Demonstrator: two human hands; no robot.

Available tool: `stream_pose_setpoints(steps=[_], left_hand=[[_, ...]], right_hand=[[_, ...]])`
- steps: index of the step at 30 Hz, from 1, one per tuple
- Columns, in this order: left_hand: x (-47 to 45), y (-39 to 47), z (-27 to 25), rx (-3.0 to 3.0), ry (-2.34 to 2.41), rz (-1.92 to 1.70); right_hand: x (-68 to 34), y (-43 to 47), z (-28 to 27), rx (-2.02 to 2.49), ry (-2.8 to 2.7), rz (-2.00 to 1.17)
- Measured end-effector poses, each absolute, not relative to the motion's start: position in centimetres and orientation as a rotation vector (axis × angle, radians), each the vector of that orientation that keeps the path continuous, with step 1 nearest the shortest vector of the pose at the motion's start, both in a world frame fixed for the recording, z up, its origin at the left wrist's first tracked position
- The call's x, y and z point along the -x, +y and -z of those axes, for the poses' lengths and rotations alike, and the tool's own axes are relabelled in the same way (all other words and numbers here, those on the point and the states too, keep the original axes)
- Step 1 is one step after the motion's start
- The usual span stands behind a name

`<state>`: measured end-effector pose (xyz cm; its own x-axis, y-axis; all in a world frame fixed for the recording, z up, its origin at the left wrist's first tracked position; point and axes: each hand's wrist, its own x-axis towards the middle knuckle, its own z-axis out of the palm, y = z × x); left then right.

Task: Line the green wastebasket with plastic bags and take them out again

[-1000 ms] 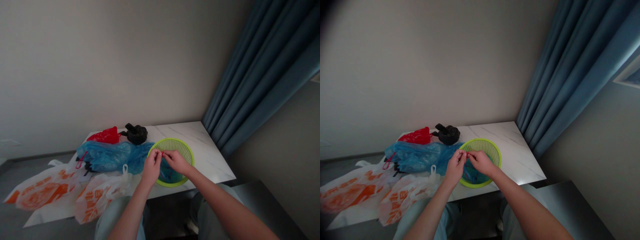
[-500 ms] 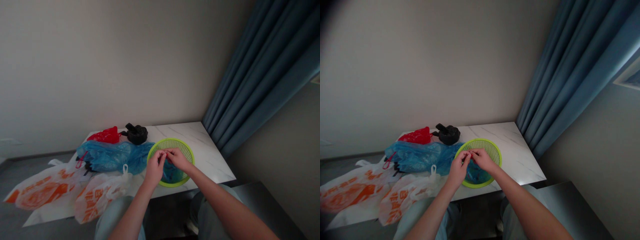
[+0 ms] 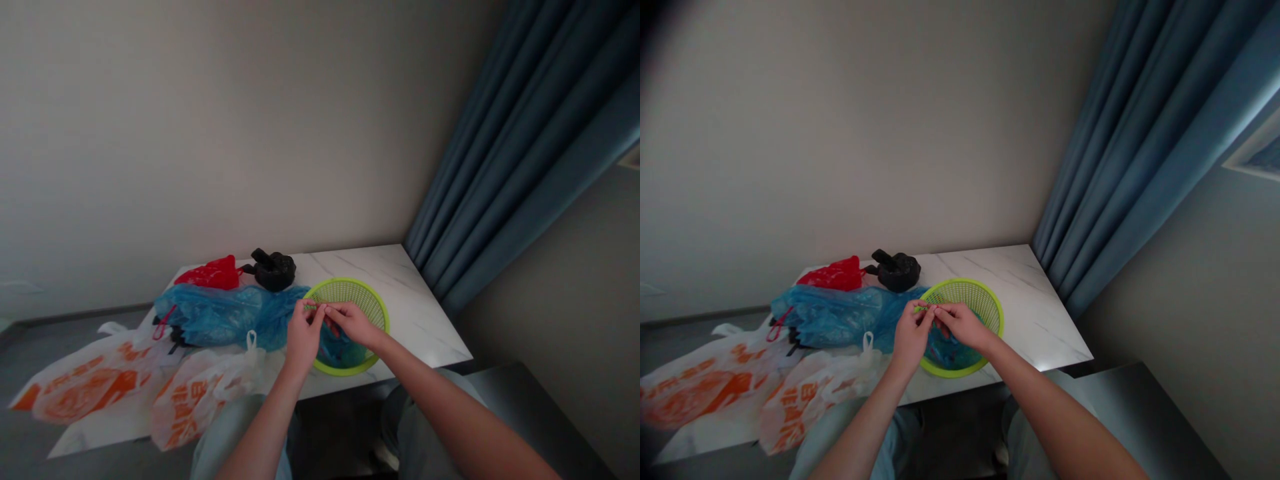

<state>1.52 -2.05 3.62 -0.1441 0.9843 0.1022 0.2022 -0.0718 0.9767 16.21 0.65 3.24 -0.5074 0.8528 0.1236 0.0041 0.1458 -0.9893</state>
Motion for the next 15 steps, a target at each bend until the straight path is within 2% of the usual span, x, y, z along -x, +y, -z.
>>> stream_pose_setpoints(steps=[15], left_hand=[[-1.48, -1.00, -3.33, -1.152, 1.272, -1.340]], right_hand=[[-15.92, 1.20, -3.34, 0.739, -1.455, -1.554]])
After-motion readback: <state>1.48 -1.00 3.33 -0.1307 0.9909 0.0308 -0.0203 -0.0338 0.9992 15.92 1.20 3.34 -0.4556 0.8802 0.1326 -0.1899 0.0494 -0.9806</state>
